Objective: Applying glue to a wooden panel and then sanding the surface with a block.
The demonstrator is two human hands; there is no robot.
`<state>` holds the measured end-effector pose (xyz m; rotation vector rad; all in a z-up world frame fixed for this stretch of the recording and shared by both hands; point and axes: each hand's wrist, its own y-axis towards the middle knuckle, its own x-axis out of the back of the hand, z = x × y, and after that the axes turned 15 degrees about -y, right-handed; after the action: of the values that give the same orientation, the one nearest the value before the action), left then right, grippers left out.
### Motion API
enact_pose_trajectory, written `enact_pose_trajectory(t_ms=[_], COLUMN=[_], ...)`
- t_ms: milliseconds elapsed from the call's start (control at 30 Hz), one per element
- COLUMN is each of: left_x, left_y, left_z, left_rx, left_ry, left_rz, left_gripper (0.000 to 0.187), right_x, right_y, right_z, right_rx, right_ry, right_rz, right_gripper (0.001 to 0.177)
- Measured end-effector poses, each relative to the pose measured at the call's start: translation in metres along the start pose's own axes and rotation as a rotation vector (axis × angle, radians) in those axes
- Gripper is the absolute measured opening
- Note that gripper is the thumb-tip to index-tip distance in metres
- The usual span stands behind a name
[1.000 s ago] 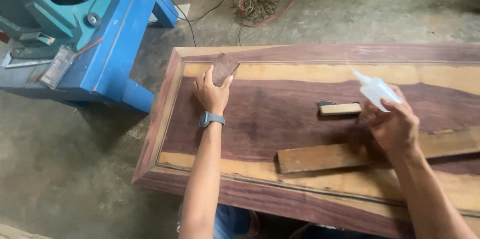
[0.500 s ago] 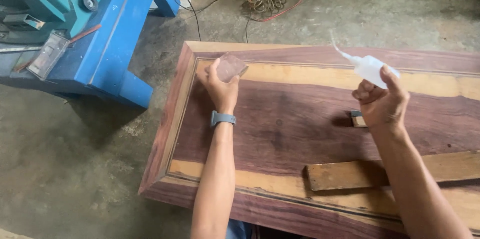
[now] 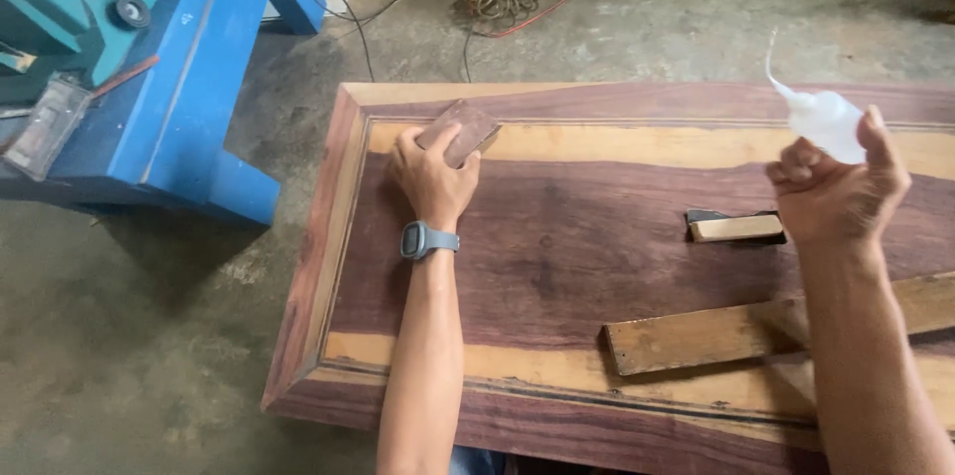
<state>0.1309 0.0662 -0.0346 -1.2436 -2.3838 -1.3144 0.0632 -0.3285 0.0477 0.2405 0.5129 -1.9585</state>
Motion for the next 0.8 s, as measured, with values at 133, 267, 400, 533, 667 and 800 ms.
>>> enact_pose_trajectory(t_ms=[133, 267, 400, 533, 667, 800], left_x=[-0.023, -0.035, -0.050, -0.037, -0.029, -0.076], left_y=[0.004, 0.028, 0.028, -0.006, -0.001, 0.026], left_z=[0.020, 0.008, 0.004, -0.032, -0.074, -0.039], left_rx=[-0.245, -0.342, -0.319, -0.573, -0.335, -0.441], left_ry=[0.010, 0.186, 0.233, 0.171, 0.312, 0.414], left_rz=[0.164, 0.451, 0.653, 0.683, 0.903, 0.741], left_gripper=[0.028, 0.038, 0.046, 0.060, 0.077, 0.035], right_x=[0.023, 0.025, 0.026, 0.032, 0.031, 0.033], right_y=[0.005, 0.002, 0.009, 0.016, 0.014, 0.016], right_z=[-0.012, -0.013, -0.018, -0.023, -0.020, -0.021], right_rx=[0.024, 0.050, 0.029, 0.060, 0.045, 0.048], right_ry=[-0.100, -0.122, -0.098, -0.089, -0.051, -0.007], right_rz=[0.019, 0.044, 0.052, 0.087, 0.071, 0.057], right_gripper=[0.046, 0.048, 0.045, 0.037, 0.029, 0.031])
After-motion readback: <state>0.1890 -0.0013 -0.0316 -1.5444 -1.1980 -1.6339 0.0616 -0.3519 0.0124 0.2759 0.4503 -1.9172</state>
